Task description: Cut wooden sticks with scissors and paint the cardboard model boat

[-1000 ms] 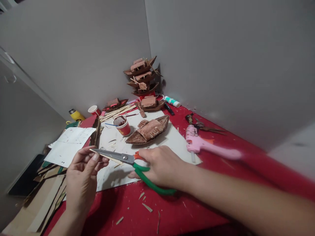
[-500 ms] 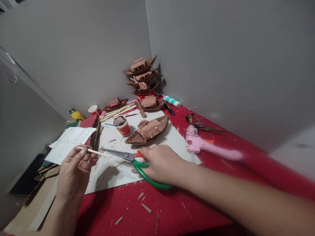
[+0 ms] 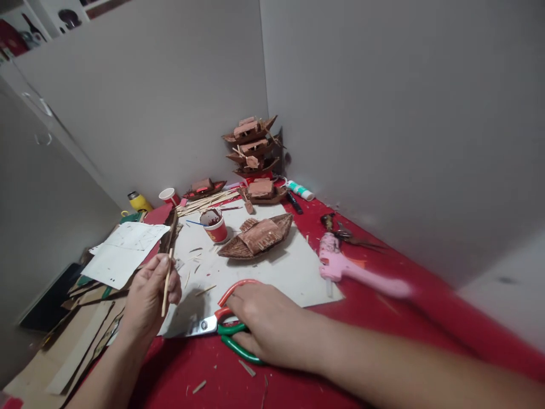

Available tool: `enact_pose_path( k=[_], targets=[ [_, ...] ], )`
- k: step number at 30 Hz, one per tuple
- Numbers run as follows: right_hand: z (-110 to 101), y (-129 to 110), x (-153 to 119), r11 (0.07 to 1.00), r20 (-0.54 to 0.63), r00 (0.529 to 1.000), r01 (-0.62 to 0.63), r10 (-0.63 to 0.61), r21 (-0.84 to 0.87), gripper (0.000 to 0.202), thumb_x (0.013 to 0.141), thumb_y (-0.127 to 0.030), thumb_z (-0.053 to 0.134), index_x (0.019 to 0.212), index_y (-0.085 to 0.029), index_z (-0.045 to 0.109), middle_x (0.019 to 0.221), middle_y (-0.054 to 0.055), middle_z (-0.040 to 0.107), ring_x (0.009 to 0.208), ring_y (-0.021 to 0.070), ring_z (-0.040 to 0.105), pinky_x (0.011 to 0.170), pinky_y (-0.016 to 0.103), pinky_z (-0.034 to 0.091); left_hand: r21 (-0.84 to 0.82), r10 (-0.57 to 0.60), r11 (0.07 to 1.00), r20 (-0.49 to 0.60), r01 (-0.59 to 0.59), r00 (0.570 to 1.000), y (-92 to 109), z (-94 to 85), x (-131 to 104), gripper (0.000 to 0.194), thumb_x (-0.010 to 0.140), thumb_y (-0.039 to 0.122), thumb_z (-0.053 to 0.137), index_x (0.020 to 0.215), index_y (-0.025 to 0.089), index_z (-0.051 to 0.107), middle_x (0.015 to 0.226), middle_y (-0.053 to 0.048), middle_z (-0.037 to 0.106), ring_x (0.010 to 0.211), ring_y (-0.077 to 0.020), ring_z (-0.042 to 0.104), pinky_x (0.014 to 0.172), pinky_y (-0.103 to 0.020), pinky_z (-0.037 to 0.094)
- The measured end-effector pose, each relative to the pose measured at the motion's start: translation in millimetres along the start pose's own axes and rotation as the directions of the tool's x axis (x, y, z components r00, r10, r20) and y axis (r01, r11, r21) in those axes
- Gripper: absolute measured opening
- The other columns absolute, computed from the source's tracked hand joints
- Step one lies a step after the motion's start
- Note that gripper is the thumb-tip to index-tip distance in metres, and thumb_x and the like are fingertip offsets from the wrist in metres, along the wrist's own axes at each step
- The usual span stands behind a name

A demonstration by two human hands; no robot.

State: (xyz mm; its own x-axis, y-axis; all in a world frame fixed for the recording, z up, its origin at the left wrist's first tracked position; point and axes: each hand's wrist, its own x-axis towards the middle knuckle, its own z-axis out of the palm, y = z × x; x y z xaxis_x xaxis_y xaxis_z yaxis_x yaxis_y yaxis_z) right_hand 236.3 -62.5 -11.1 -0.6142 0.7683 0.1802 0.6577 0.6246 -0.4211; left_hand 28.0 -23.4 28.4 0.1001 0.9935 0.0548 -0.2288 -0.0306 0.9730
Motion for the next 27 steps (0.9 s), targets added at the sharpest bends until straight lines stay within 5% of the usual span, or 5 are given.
enact_pose_path(
  k=[5, 8, 14, 21, 27],
  targets=[
    [-6, 4, -1, 0.994, -0.111, 0.992, 0.075, -0.066, 0.076, 0.019, 0.087, -0.035, 0.061, 0.089, -0.016, 0.065, 0.087, 0.008, 0.061, 0.083, 0.0192, 0.055, 0.073, 0.030, 0.043, -0.006, -0.091, 0.996, 0.030, 0.092, 0.995, -7, 2.7, 1, 0.032, 0.080, 0.046, 0.065, 0.076, 0.016, 0.056, 0.046, 0.010, 0.040, 0.034, -0.0028, 0.032, 0.036, -0.016, 0.030],
    [-10, 2, 0, 0.948, -0.243, 0.970, 0.060, 0.019, 0.314, 0.026, 0.089, -0.037, 0.057, 0.099, -0.015, 0.065, 0.082, 0.006, 0.062, 0.074, 0.0156, 0.055, 0.068, 0.027, 0.044, 0.013, -0.169, 0.986, 0.099, 0.168, 0.981, -14, 4.8, -3, 0.036, 0.080, 0.050, 0.064, 0.070, 0.016, 0.055, 0.043, 0.010, 0.038, 0.031, -0.0027, 0.029, 0.034, -0.016, 0.028],
    [-7, -1, 1, 0.694, -0.146, 0.959, -0.066, 0.242, 0.717, 0.036, 0.088, -0.048, 0.056, 0.102, -0.016, 0.063, 0.072, 0.000, 0.061, 0.063, 0.0117, 0.053, 0.056, 0.022, 0.044, 0.183, -0.317, 0.947, 0.418, 0.263, 0.851, -35, 13.5, -19, 0.044, 0.078, 0.058, 0.060, 0.064, 0.017, 0.052, 0.037, 0.009, 0.038, 0.028, -0.0042, 0.031, 0.033, -0.018, 0.024],
    [-5, 3, 1, 0.757, -0.083, 0.966, -0.137, 0.244, 0.639, 0.037, 0.091, -0.049, 0.049, 0.075, -0.018, 0.058, 0.061, -0.002, 0.054, 0.053, 0.0104, 0.047, 0.049, 0.021, 0.040, 0.235, -0.332, 0.941, 0.503, 0.243, 0.798, -38, 11.3, -21, 0.043, 0.076, 0.057, 0.062, 0.069, 0.015, 0.061, 0.043, 0.007, 0.045, 0.032, -0.0055, 0.038, 0.035, -0.019, 0.030],
    [-13, 13, 1, 0.888, -0.182, 0.959, -0.118, 0.219, 0.444, 0.036, 0.092, -0.047, 0.046, 0.071, -0.020, 0.058, 0.062, 0.000, 0.059, 0.058, 0.0148, 0.055, 0.055, 0.024, 0.045, 0.206, -0.393, 0.919, 0.402, 0.336, 0.827, -33, 11.3, -17, 0.035, 0.067, 0.049, 0.070, 0.065, 0.016, 0.061, 0.041, 0.006, 0.048, 0.031, -0.0067, 0.038, 0.034, -0.020, 0.033]
  ],
)
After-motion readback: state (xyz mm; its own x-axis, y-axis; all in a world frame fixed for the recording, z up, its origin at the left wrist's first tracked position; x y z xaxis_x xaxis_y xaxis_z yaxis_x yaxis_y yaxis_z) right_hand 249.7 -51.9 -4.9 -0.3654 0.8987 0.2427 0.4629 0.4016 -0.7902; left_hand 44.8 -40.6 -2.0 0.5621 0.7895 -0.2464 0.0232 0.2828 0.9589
